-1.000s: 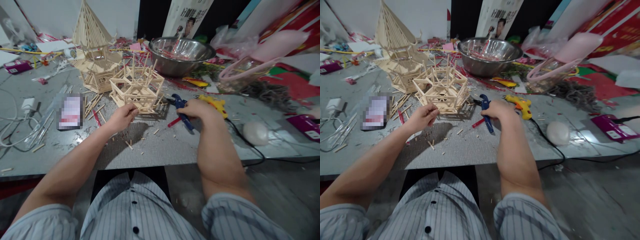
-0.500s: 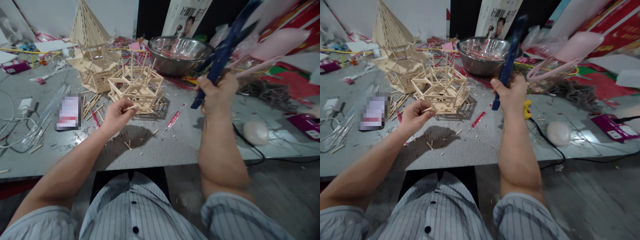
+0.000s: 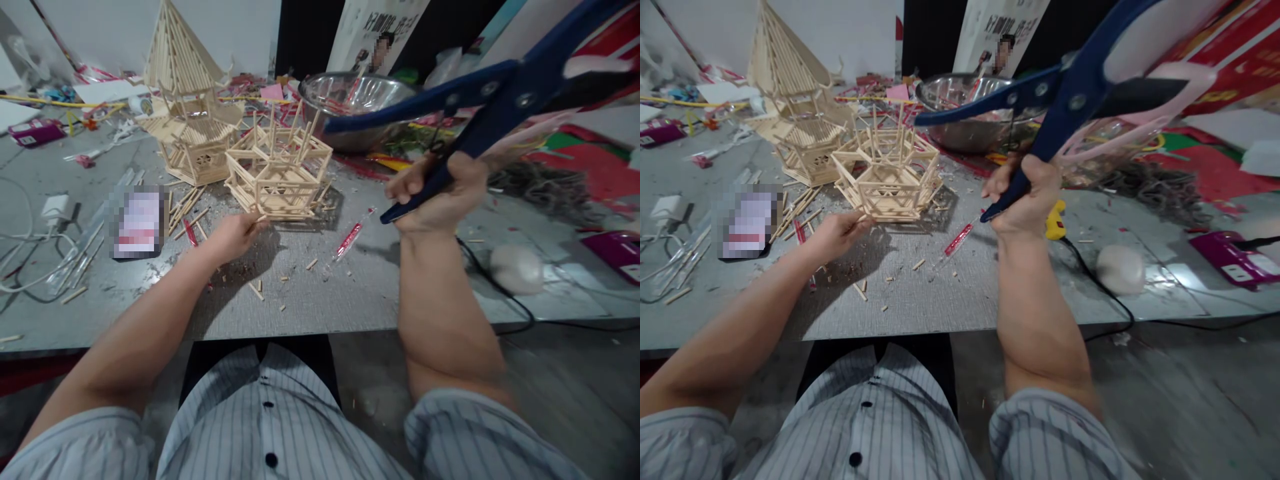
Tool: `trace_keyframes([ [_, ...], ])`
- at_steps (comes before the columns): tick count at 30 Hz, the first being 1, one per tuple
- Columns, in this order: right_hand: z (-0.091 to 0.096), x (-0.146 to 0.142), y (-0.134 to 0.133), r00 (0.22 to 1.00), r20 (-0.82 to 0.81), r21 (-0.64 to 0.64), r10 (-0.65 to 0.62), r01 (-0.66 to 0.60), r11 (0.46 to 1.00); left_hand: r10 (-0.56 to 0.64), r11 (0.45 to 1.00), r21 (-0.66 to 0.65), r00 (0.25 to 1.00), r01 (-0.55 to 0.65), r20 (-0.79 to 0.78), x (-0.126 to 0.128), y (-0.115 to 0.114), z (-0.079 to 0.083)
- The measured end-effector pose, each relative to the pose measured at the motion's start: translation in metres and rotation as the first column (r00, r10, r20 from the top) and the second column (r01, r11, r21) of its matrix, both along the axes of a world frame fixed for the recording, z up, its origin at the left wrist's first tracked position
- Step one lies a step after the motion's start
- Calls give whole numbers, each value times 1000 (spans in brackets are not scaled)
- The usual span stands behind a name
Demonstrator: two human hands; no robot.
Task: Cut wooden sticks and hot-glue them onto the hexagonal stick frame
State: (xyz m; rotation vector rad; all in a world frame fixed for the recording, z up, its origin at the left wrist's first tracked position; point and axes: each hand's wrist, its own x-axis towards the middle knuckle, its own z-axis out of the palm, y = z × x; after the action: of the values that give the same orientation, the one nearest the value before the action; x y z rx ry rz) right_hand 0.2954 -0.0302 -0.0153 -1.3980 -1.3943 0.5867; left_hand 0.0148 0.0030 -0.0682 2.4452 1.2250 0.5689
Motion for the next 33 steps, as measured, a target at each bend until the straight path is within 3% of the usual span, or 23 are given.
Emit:
trace_keyframes([
  [2,-2,-1,-3,960,-269,155,82,-41,987,-32,999,-29,998,33,53,0,2,-5],
  [4,-10,-1,-3,900,-385,171,205,-148,974,23,999,-35,991,-18,131,-1,4,-7],
  [8,-30,-6,2,851,-365,118,378,-360,925,234,972,-77,885,-221,402,-3,2,1],
  [10,-37,-13,6,855,-319,80,410,-406,910,233,972,-155,817,-178,527,-1,-3,9],
  [12,-41,-22,8,861,-294,49,415,-420,906,176,975,-212,795,-61,580,5,-11,14],
  [15,-46,-34,9,852,-301,14,428,-445,895,78,963,-259,839,76,539,15,-20,12],
  [18,-51,-44,9,826,-370,-12,426,-463,886,40,966,-241,859,99,511,22,-25,7],
  [22,-47,-57,2,715,-434,-33,548,-620,784,10,963,-236,852,133,523,25,-28,7],
  [24,-41,-64,-3,717,-363,-77,595,-660,748,-2,950,-267,855,164,519,25,-29,9],
  [27,-34,-72,-9,777,-248,-134,578,-619,774,-9,919,-337,865,205,502,24,-27,7],
  [29,-33,-74,-11,798,-250,-125,548,-588,799,-18,927,-324,887,187,461,22,-24,4],
  [33,-35,-73,-13,802,-313,-25,508,-542,840,61,986,-168,930,1,361,16,-15,1],
])
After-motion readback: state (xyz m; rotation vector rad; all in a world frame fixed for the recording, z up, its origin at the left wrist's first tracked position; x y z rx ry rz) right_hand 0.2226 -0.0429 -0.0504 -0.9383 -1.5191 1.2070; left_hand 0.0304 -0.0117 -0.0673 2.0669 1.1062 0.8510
